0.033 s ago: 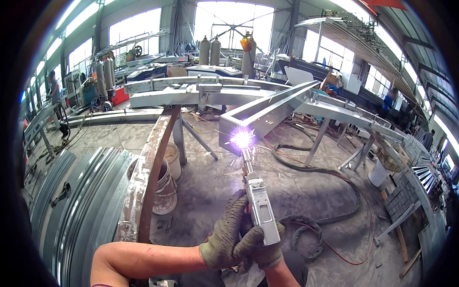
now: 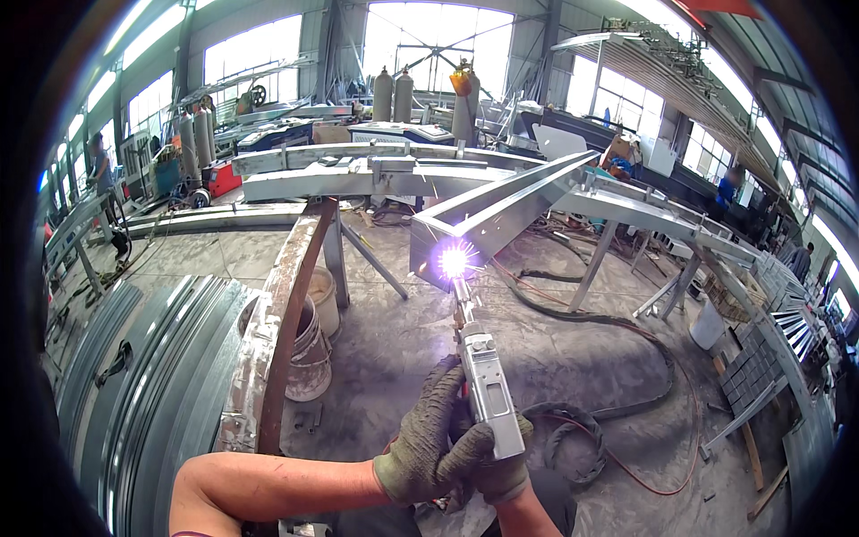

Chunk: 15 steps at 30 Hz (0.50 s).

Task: The person welds the corners of rectangular metal frames using a handheld welding torch. They position the frames on a workbench, weld each corner, and then move the completed frames to a stack nearby.

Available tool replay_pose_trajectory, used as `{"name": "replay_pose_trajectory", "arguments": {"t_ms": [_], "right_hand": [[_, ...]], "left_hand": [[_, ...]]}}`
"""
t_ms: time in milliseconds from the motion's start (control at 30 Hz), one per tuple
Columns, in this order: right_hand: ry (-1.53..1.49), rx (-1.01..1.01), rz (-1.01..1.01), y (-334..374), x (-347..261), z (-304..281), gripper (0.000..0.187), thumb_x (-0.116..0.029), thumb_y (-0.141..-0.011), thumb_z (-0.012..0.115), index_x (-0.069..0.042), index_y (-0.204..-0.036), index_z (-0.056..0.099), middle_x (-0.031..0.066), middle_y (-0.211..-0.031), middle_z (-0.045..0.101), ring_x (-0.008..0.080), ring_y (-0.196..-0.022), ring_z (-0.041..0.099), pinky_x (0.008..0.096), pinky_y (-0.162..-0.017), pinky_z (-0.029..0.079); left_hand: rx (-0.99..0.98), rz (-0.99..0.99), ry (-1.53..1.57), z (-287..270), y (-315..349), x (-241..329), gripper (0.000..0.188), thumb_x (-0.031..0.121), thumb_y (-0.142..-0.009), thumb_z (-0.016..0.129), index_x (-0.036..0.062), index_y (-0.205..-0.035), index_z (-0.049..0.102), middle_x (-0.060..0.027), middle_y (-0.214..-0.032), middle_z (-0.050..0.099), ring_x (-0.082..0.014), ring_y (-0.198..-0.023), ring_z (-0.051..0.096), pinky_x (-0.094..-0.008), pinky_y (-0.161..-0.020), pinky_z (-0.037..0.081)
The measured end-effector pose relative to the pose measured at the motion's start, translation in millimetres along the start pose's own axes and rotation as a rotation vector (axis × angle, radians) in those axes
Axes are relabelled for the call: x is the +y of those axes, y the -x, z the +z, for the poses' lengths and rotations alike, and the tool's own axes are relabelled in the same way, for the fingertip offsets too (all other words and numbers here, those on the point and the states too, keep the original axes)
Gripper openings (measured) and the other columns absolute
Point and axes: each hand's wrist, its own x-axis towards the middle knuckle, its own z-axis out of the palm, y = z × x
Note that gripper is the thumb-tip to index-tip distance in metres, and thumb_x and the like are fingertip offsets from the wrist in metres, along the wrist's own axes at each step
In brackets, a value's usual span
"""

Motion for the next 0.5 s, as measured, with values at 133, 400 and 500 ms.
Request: {"name": "replay_pose_trajectory", "arguments": {"t_ms": [133,400,500], "right_hand": [[0.138,-0.003,-0.093,-0.6,7.7,-9.1,0.027,-0.012,-0.101,0.072,0.002,-0.123,0.069,0.0047,-0.109,0.073,0.0122,-0.096,0.069,0.0311,-0.081,0.058],[0.149,-0.034,-0.121,-2.3,-3.3,-2.6,0.025,-0.014,-0.099,0.075,0.002,-0.117,0.07,0.003,-0.103,0.071,0.0112,-0.091,0.067,0.0304,-0.076,0.056],[0.208,-0.041,-0.13,-2.7,-1.3,-4.3,0.025,-0.014,-0.1,0.072,0.0,-0.12,0.069,0.0034,-0.107,0.071,0.0118,-0.094,0.067,0.0309,-0.079,0.055]], "left_hand": [[-0.006,-0.008,0.005,2.2,0.7,-2.7,0.093,0.046,-0.103,0.065,-0.0144,-0.159,0.024,-0.0416,-0.163,0.027,-0.0523,-0.157,0.025,-0.0527,-0.129,0.023],[-0.002,-0.034,-0.018,4.0,2.1,-1.6,0.09,0.044,-0.103,0.066,-0.0138,-0.159,0.025,-0.0413,-0.163,0.028,-0.0532,-0.157,0.026,-0.053,-0.129,0.023],[0.007,-0.03,-0.019,5.2,2.5,-0.6,0.09,0.044,-0.103,0.066,-0.0145,-0.158,0.025,-0.042,-0.162,0.029,-0.0536,-0.156,0.027,-0.053,-0.129,0.023]]}}
